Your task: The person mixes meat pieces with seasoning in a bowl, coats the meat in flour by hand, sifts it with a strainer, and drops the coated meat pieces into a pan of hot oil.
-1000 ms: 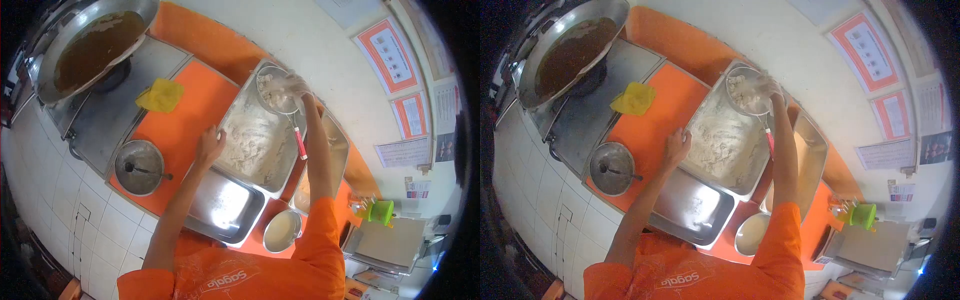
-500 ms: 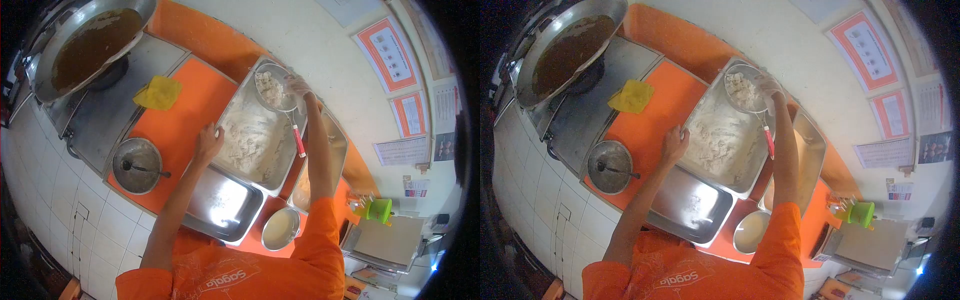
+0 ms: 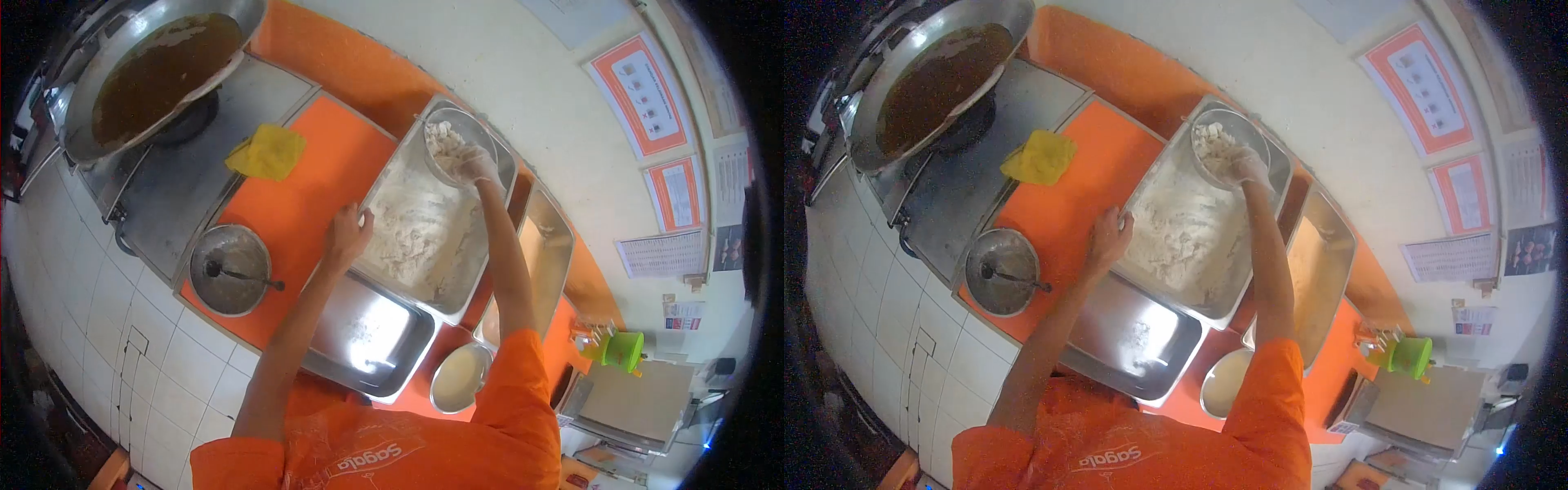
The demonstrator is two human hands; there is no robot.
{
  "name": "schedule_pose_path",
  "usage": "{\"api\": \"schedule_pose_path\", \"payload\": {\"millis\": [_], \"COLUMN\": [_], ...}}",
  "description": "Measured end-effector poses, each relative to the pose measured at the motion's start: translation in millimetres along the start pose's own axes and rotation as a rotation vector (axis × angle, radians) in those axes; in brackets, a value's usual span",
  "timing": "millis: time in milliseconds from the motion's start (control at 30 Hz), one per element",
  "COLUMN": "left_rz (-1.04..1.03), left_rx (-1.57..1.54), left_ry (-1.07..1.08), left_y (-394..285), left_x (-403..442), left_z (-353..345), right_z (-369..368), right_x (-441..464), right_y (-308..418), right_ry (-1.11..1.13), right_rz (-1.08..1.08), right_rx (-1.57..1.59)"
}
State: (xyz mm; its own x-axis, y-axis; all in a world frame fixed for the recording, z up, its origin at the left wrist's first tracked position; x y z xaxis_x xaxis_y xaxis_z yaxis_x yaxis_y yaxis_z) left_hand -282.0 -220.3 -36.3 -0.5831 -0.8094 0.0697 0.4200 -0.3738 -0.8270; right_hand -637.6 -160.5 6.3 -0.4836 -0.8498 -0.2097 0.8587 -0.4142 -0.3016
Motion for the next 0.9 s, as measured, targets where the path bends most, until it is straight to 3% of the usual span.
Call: {"api": "schedule_pose_path", "payload": {"millis": [67,200,267,367,433,533,567,667,700,800,833,900], "left_rz": [0.037,-0.038,-0.013,-0.005,0.001,0.019,0.025,0.027,0.023,0.054,0.066,0.083], "left_rx": [-0.006,0.013,0.0,0.015,0.013,-0.007,-0.001,0.007,0.0,-0.003,-0.008,-0.011], "left_ry": [0.057,0.003,0.0,0.027,0.035,0.034,0.041,0.055,0.059,0.079,0.09,0.1], "left_y": [-4.3,0.6,-0.6,-1.2,0.8,1.7,1.5,5.3,5.8,-2.4,-3.9,-5.6], "left_x": [0.3,1.1,-1.0,-0.7,0.6,1.7,1.9,3.3,3.2,1.5,0.6,1.0], "left_z": [3.9,-0.6,-0.1,1.8,1.1,-3.8,-3.5,-1.9,-3.5,2.2,1.4,5.0], "right_z": [-0.6,-56.8,-44.7,35.8,81.2,-1.3,-18.0,-61.7,-60.6,-24.5,8.5,-99.3], "right_x": [-0.9,40.6,37.6,-9.5,-26.0,4.4,18.5,51.7,59.1,44.7,18.6,69.0], "right_y": [-19.4,-72.3,-67.6,-11.9,57.0,28.9,22.8,-32.0,-29.9,-52.6,-33.2,-71.5], "right_ry": [0.071,-0.37,-0.198,-0.039,-0.084,-0.719,-0.589,-0.265,-0.447,-0.747,-0.852,-0.6], "right_rz": [-0.012,0.225,0.222,-0.016,0.277,0.467,0.257,0.059,-0.041,-0.011,-0.178,-0.067], "right_rx": [0.021,0.083,-0.345,0.306,0.017,0.037,0.169,0.631,-0.224,0.809,0.763,0.83]}}
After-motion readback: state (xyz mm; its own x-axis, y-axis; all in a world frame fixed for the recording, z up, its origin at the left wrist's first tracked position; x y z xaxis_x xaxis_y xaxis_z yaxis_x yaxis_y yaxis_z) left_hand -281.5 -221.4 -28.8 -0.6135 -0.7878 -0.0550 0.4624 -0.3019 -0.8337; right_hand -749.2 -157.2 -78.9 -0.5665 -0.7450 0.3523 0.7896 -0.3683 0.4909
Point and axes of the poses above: each hand's wrist, its own x-axis towards the middle knuckle, its own z-axis out of the back of the hand, y = z × x, the point moved 3 cm from there along x, towards the middle knuckle
